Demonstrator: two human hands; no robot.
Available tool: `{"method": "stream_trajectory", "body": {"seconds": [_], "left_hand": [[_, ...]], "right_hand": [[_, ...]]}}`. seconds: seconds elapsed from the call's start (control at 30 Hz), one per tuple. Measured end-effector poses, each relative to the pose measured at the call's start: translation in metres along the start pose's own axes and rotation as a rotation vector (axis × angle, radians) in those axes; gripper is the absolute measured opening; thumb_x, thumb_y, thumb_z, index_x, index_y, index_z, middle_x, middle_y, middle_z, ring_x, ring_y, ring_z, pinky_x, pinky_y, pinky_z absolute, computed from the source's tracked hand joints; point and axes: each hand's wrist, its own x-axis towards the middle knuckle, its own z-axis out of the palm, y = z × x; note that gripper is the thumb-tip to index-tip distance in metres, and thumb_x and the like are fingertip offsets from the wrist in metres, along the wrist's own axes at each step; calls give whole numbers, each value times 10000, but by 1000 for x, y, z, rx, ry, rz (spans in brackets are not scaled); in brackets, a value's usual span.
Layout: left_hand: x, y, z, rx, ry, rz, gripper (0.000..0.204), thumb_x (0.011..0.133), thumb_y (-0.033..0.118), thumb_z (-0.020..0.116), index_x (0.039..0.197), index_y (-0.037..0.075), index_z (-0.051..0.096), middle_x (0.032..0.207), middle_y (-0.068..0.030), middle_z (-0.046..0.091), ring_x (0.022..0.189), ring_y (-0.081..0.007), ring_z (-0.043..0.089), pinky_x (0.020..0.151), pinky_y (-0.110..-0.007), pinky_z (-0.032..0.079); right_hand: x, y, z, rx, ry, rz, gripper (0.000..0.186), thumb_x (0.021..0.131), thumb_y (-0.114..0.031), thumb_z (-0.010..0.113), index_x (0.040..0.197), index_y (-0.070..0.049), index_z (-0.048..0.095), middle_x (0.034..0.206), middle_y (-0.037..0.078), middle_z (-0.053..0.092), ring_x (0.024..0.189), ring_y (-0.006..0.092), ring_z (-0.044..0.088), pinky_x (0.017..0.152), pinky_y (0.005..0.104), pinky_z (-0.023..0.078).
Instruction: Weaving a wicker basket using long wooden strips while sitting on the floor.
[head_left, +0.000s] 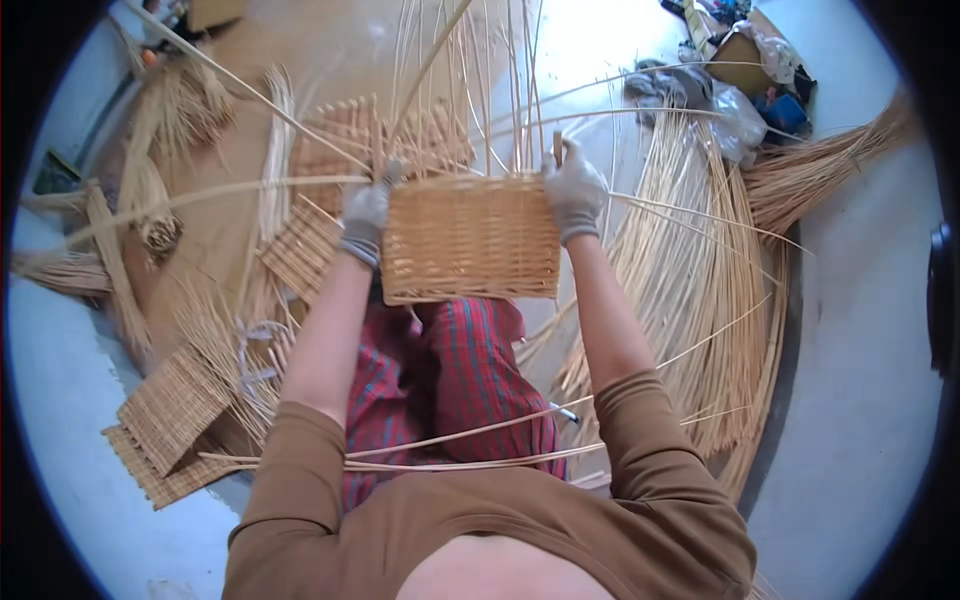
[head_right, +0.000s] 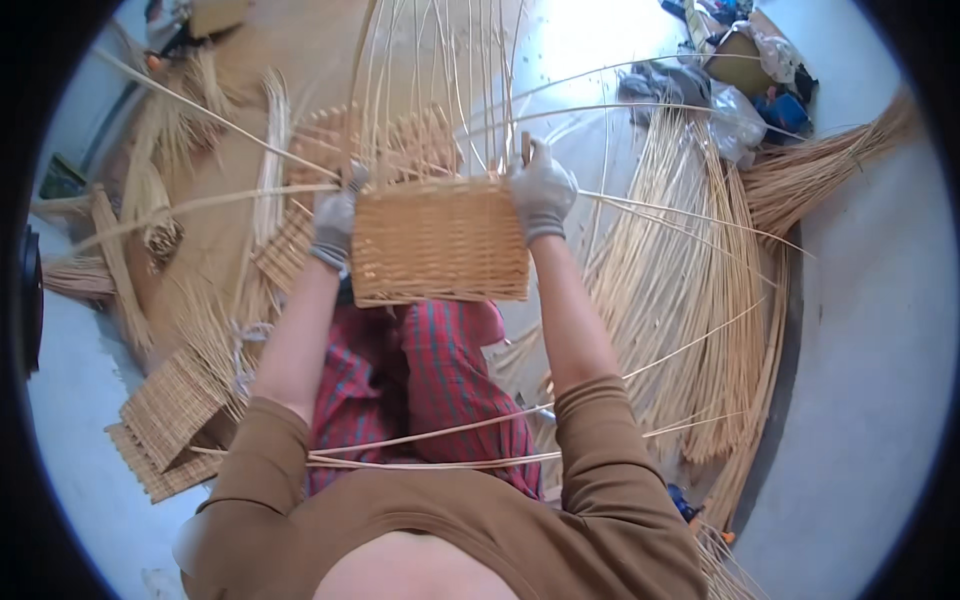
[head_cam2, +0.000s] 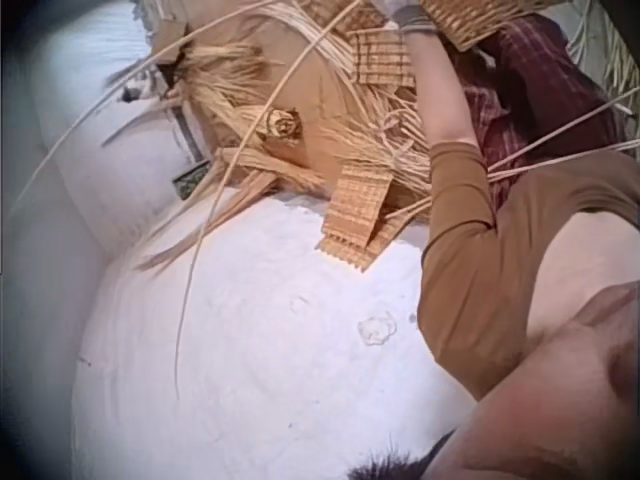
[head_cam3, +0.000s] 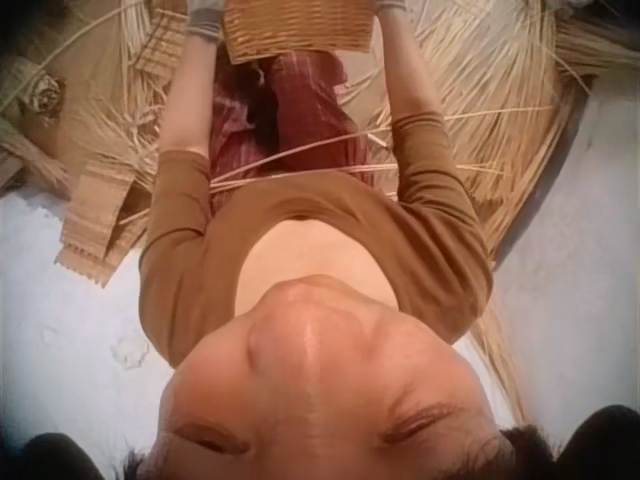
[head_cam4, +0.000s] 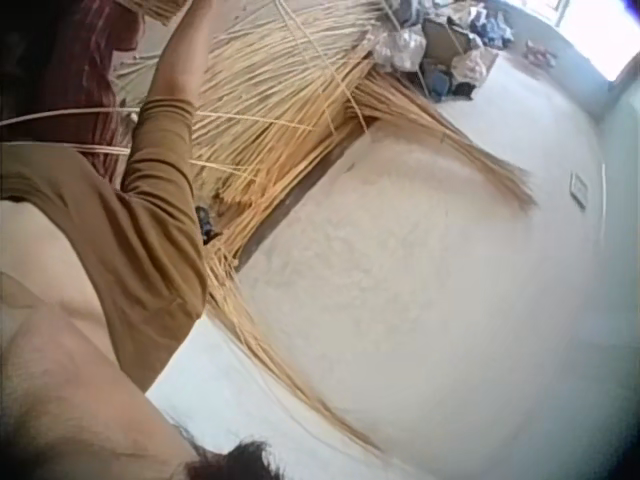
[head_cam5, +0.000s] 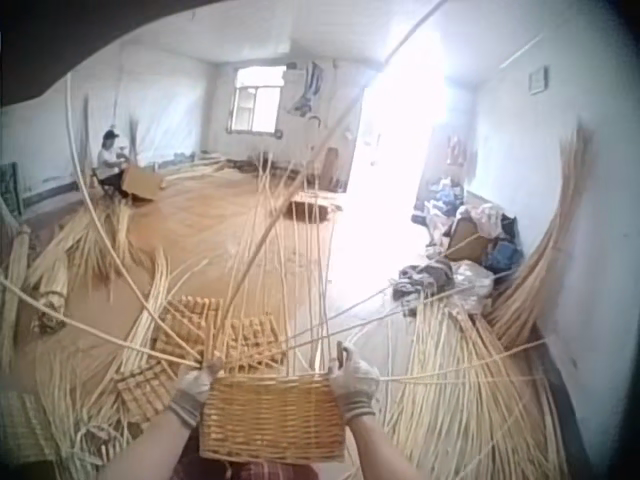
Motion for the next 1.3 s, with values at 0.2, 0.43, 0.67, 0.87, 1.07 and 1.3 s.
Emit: {"method": "stream_trajectory", "body": {"seconds": [0.2,0.43,0.67,0.87,1.07,1.3], "left_hand": [[-15,-6,-19,-272,5,-105,73,1036,53,558,1072,63,620,949,16,600,892,-97,567,823,-265,495],[-21,54,-74,-281,-15,-55,329,967,345,714,1152,82,646,1026,14,659,914,-91,585,813,-291,513],[-106,19,-92,-233,92,-32,420,884,362,796,1142,47,691,1068,-27,711,988,-159,639,915,-315,527],[-128,-5,-87,-281,119,49,256,934,157,742,1152,46,665,1116,-65,687,992,-149,632,898,-309,546],[-145,-20,-100,-314,50,-119,507,885,-5,741,1357,37,562,1245,-91,635,1111,-178,605,1000,-299,512],[-194,48,-100,223,161,-190,383,943,229,717,1253,13,653,1174,-167,714,1065,-310,671,950,-383,502]], "right_hand": [[-3,-15,-36,68,-96,-111,335,947,-404,603,1122,-127,677,839,173,725,816,381,704,780,503,524],[-27,-56,-99,116,-36,-151,272,943,-352,608,1043,-102,649,813,181,713,782,392,701,747,514,524],[-105,-36,-61,93,-16,-238,306,922,-325,659,1135,-108,633,758,107,711,716,319,692,706,458,497],[-128,-27,-56,79,25,-312,409,926,-364,659,1215,-84,585,767,104,712,701,339,684,706,464,506],[-167,-28,-72,-36,-58,-467,614,794,-445,785,1365,-308,608,1476,230,498,1427,409,398,1161,508,304],[-174,-44,-80,109,62,-336,476,731,-286,831,1181,-197,703,1378,206,558,1290,418,506,1097,525,372]]}}
